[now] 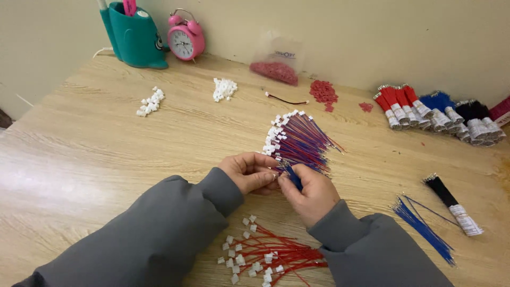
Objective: Organizing and separating a bundle of wires with connectors on a wooden table
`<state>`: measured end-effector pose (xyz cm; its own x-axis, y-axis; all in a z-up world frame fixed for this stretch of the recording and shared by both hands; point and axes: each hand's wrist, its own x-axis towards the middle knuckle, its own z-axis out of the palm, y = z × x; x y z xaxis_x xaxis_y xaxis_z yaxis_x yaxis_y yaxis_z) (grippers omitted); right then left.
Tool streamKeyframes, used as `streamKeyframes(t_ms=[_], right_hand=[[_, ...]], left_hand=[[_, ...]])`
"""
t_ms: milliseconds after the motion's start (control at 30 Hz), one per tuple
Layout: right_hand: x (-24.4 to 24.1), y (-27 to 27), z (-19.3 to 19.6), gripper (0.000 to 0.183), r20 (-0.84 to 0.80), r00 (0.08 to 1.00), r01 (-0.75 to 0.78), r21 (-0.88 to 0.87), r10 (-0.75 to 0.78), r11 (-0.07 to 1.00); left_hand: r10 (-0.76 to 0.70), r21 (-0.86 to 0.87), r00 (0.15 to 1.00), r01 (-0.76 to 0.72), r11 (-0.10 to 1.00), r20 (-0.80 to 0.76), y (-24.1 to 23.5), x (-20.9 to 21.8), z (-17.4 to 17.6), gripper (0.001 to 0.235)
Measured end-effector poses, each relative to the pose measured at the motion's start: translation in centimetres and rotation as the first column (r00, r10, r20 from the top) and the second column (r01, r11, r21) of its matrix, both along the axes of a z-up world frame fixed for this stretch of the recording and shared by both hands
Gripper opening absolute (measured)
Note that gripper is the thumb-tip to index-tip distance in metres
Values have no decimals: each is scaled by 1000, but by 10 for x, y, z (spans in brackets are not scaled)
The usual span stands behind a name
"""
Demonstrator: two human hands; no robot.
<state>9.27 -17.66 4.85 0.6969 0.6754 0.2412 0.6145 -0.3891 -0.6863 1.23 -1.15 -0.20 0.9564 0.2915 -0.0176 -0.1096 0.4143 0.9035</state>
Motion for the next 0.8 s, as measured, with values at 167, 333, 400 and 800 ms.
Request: streamKeyframes(t_ms=[167, 333, 400, 800], right_hand=[[-11, -1, 10, 13, -39, 999, 18, -13, -18, 1000], [-1, -2, 6, 16, -1, 1000, -27, -15, 27, 1000], [-2, -4, 4, 16, -31, 999, -44, -5, 44, 999], [3, -6, 37, 28, 28, 997, 66, 267, -76, 962]], left_hand=[[8, 3, 1000, -8, 1000, 13, 1, 1, -2, 31], [-14, 16, 1000, 14, 1000, 20, 2, 8, -7, 30], [-11, 32, 1000, 11, 999, 12, 3, 7, -8, 31], [166, 448, 986, -137, 883, -26, 14, 10, -19, 20]])
